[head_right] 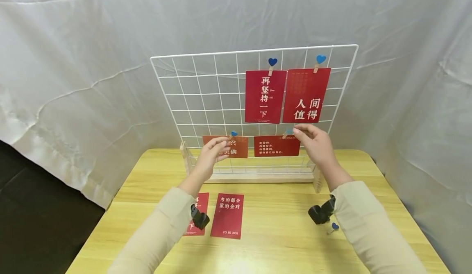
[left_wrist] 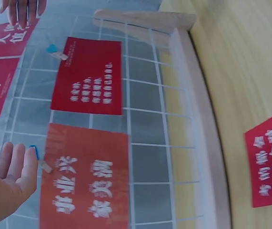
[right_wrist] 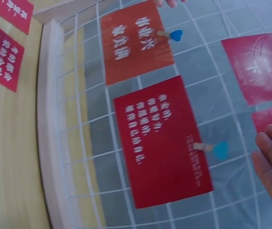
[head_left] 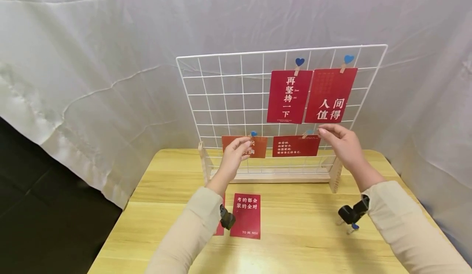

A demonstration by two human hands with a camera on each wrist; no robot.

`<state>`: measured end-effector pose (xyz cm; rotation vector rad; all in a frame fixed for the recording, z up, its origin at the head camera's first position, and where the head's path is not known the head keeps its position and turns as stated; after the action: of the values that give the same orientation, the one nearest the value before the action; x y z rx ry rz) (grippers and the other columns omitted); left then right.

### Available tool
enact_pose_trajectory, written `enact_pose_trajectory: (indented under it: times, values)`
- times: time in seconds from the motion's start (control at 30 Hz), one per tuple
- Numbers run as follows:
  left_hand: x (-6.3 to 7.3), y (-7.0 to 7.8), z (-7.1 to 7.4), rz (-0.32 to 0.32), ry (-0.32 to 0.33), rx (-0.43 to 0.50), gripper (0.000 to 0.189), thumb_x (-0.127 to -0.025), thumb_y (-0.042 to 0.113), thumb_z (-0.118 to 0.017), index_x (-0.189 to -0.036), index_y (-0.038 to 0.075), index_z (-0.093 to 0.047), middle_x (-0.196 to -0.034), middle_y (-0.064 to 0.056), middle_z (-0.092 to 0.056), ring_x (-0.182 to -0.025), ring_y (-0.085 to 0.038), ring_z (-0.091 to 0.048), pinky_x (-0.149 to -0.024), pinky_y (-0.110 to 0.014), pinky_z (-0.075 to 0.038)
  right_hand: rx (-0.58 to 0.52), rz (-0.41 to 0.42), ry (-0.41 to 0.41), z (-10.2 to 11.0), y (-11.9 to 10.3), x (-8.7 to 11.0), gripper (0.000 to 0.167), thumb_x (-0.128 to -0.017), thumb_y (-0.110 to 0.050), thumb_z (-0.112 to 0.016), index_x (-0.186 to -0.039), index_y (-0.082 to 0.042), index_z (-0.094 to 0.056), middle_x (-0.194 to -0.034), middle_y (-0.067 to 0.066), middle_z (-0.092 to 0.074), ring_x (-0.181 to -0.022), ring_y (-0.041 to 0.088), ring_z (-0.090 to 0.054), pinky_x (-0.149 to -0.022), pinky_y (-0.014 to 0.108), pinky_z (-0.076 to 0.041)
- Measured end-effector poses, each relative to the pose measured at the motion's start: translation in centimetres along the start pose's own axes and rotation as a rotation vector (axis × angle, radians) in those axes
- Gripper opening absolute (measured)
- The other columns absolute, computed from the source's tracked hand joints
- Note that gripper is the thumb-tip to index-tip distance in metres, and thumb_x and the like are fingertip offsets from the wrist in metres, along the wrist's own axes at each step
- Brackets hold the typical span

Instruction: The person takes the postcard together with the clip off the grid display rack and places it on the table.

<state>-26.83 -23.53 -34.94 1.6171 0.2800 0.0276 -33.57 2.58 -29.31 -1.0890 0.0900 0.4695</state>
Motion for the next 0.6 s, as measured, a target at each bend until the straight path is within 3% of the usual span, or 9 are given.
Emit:
enact_pose_trajectory:
  times: [0.13, 0.33, 0.6]
  values:
    - [-0.8, 1.4, 0.0, -0.042, 0.023, 0.03, 0.034, -0.087, 0.014, -0.049, -0.115, -0.006, -0.047, -0.115, -0.023, -0.049, -0.105, -0.036, -0.045, -0.086, -0.041, -0.04, 0.0, 0.026, 0.008, 0.1, -1.3, -0.9, 0.044, -0.086, -0.034, -0.049, -0.115, -0.001, -0.052, -0.103, 0.0, -0.059, -0.093, 0.006, -0.049, -0.082, 0.03, -0.041]
    - [-1.9, 3.2, -0.3, -0.081, 0.017, 0.073, 0.032, -0.087, 0.009, -0.048, -0.116, -0.005, -0.046, -0.116, -0.019, -0.05, -0.107, -0.033, -0.045, -0.089, -0.042, -0.038, -0.017, 0.02, 0.005, 0.0, -3.1, -1.9, 0.048, -0.085, -0.039, -0.049, -0.117, -0.004, -0.05, -0.115, 0.013, -0.051, -0.102, 0.017, -0.046, -0.088, 0.039, -0.037]
    - [-3.1, 5.1, -1.3, -0.113, -0.024, 0.047, 0.033, -0.087, 0.013, -0.05, -0.118, 0.001, -0.048, -0.117, -0.012, -0.051, -0.11, -0.024, -0.043, -0.09, -0.042, -0.037, -0.029, 0.043, 0.015, 0.1, -5.4, -3.5, 0.047, -0.085, -0.038, -0.049, -0.12, -0.006, -0.047, -0.117, 0.012, -0.051, -0.104, 0.021, -0.046, -0.088, 0.041, -0.037]
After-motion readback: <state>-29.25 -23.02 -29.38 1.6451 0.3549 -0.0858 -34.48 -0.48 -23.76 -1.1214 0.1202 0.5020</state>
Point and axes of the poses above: each hand's wrist, its own x-axis away from the middle knuckle, its own z-axis out of the back of the hand, y = z × x, the point moved 6 cm from there along -x, towards the middle knuckle
